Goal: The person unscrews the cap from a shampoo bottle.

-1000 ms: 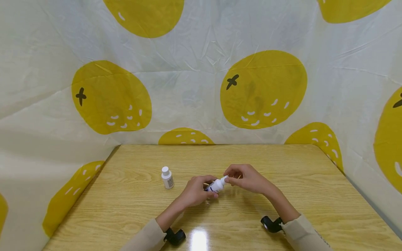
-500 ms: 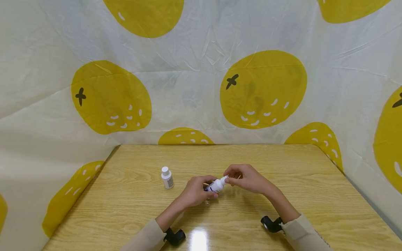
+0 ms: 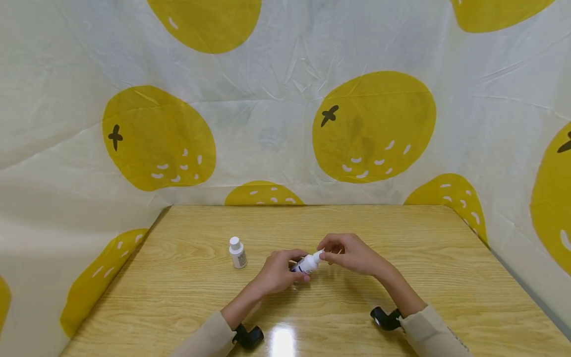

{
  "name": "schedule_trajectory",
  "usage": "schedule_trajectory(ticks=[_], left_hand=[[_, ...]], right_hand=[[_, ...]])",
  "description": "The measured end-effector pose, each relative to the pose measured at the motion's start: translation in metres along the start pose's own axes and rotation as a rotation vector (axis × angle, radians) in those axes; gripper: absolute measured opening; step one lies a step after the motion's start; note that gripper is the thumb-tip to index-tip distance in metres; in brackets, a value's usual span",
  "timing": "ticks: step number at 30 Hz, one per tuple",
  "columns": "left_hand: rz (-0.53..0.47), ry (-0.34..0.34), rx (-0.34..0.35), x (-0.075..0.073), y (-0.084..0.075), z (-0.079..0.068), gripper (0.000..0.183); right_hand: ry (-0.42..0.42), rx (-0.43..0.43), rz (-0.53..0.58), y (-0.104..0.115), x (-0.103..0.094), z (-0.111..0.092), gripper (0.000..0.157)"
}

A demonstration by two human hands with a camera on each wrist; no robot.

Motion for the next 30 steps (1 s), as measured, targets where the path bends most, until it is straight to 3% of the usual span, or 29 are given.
schedule_trajectory(ticks=[30], left_hand=[[0.018, -0.003, 0.005, -0.0007, -0.0022, -0.0004, 0.044]], right_hand=[[-0.001, -0.006, -0.012, -0.0004, -0.0004, 0.0007, 0.020]])
Point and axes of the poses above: each hand's wrist, its own z-axis towards the middle knuckle, its own x-axis out of the palm, y = z × x, the point moved 10 cm from there along z, towards the middle knuckle, and after that the axes turned 9 degrees about -x, right-handed, at the moved point
